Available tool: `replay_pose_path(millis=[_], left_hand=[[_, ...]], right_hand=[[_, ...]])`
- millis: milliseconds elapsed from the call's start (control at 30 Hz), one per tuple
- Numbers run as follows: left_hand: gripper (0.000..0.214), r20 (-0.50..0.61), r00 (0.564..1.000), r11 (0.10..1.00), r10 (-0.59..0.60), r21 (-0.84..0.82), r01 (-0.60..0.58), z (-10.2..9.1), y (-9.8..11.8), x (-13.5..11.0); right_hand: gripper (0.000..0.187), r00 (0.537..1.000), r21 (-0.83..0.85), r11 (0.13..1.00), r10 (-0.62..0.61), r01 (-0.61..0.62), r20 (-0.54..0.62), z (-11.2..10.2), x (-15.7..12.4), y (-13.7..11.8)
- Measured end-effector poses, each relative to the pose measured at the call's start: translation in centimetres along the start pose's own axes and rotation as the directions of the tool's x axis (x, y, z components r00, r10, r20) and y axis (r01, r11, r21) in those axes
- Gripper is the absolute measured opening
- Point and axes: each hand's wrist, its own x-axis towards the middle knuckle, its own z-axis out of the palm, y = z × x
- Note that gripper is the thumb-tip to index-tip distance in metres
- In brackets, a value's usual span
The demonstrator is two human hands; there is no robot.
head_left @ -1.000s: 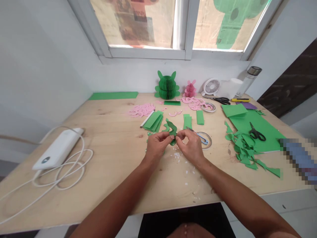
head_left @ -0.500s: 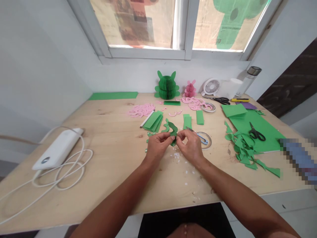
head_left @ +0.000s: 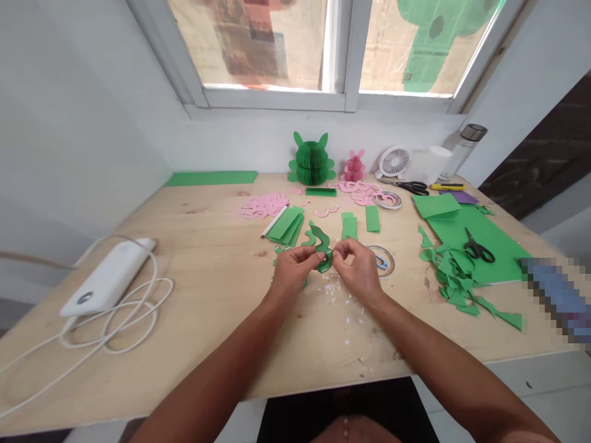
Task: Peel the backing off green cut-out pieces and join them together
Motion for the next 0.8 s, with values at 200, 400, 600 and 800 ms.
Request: replay_pose_path(millis=[200,400,600,800], left_hand=[[0.017,0.006,1.0,1.0,0.023,-0.004,-0.023,-0.11,-0.4,0.02],[0.017,0.011,1.0,1.0,0.009,0.004,-0.009,0.01,-0.54,0.09],[0.018,0.015,1.0,1.0,0.016,0.014,-0.017,0.01,-0.46,0.01],[0.019,0.023,1.0,1.0,0.015,0.013,-0.016,-0.11,-0.39,0.13]], right_hand=[[0.007,0.985,-0.087,0.981,-0.174,0.173,-0.008,0.12,-0.27,-0.14],[0.009,0.974,-0.155,0.963,-0.226,0.22,-0.023,0.35,-0.31,0.28],[0.009,0.984,-0.124,0.977,-0.177,0.173,-0.015,0.44,-0.18,0.2],[0.009,0.991,-0.068,0.989,-0.129,0.13,0.026,0.32,-0.12,0.13]])
